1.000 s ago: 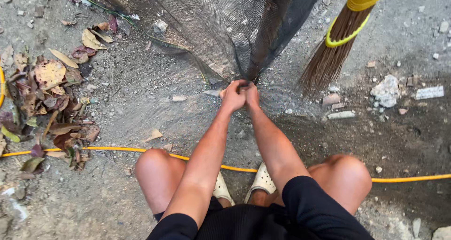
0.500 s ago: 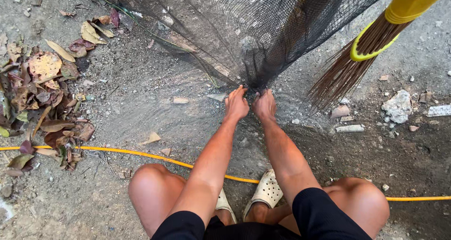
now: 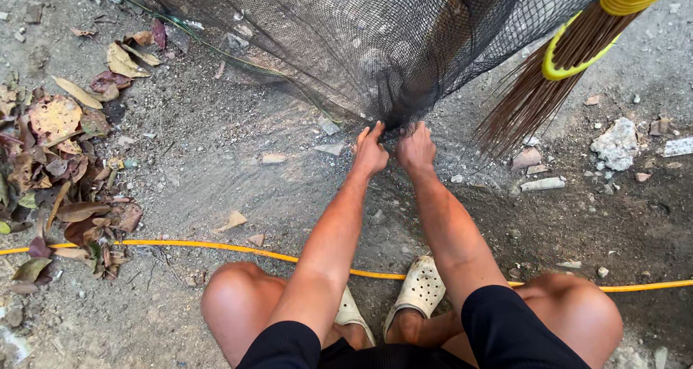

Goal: The person unties and removes a mesh net from wooden stakes by hand, then sweeps dry leaves and dirt across the ground using a broom.

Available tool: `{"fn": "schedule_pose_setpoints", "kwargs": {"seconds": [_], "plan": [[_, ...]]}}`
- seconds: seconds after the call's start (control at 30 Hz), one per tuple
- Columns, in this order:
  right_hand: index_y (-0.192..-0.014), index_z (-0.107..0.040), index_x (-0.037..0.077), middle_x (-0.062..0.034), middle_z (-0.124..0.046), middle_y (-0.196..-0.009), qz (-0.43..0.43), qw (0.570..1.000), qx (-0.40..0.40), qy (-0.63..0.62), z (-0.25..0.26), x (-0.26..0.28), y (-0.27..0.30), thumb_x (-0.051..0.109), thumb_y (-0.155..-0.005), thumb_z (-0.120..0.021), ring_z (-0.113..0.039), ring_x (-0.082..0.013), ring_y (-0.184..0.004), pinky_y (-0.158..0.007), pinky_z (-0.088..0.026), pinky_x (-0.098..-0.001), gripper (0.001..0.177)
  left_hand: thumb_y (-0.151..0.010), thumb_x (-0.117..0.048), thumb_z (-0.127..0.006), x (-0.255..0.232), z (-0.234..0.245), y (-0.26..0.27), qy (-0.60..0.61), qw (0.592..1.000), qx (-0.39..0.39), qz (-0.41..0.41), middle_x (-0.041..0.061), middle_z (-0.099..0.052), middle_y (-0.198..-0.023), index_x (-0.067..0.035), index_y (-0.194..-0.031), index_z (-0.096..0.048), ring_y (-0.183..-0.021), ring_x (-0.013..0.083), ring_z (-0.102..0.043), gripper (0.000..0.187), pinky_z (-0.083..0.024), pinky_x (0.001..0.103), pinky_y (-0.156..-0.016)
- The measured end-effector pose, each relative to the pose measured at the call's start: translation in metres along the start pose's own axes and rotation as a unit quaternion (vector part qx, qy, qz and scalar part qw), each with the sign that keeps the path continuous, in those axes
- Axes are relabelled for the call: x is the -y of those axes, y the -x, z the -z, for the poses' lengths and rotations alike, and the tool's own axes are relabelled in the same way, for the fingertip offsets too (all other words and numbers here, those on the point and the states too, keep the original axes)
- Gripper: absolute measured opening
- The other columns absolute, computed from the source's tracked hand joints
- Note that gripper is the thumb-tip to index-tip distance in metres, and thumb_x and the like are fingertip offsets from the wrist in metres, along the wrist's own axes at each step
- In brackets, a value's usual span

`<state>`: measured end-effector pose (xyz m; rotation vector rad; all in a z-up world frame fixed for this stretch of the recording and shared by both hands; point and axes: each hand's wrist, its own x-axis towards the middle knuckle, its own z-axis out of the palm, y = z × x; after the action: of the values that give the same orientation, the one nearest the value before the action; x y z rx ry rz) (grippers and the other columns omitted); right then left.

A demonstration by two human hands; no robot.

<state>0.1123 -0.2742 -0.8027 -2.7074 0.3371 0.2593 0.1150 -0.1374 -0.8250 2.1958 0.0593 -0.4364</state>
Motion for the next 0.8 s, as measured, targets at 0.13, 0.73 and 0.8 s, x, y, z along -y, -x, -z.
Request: {"fn": "schedule_pose_setpoints", "kwargs": {"seconds": [0.13, 0.73, 0.8], "plan": [[-0.12, -0.062, 0.01, -0.019, -0.053, -0.119, -0.052, 0.998, -0.022, -0.039, 0.006, 0.005, 0.004, 0.029, -0.103, -0.052, -0.057, -0.0432, -0.112, -0.089, -0.049, -0.0582, 0.028, -0.079, 0.003, -0.056, 0.015, -0.009, -0.011, -0.009, 0.998, 0.06, 0.011, 0.001, -0.038, -0.161, -0.016, -0.151, -0.043, -0.149, 0.0298, -0.031, 0.076, -0.023, 0.055, -0.115], [-0.132, -0.051, 0.005, -0.0205, -0.057, -0.131, -0.131, 0.987, 0.043, -0.079, 0.021, 0.02, 0.027, 0.032, -0.091, -0.069, -0.06, -0.043, -0.119, -0.098, -0.049, -0.0521, 0.053, -0.086, 0.019, -0.047, 0.073, -0.087, -0.059, 0.454, 0.882, 0.073, 0.1, 0.023, -0.036, -0.162, 0.0, -0.161, -0.018, -0.148, 0.0286, -0.042, 0.083, -0.041, 0.035, -0.116], [-0.137, -0.049, 0.007, -0.0211, -0.057, -0.133, -0.133, 0.985, 0.056, -0.1, 0.029, 0.018, 0.032, 0.032, -0.092, -0.069, -0.06, -0.0427, -0.12, -0.1, -0.048, -0.0515, 0.056, -0.083, 0.02, -0.048, 0.07, -0.082, -0.057, 0.449, 0.883, 0.122, 0.07, 0.019, -0.018, -0.171, -0.005, -0.163, -0.001, -0.156, 0.0268, -0.024, 0.096, -0.029, 0.035, -0.122]]}}
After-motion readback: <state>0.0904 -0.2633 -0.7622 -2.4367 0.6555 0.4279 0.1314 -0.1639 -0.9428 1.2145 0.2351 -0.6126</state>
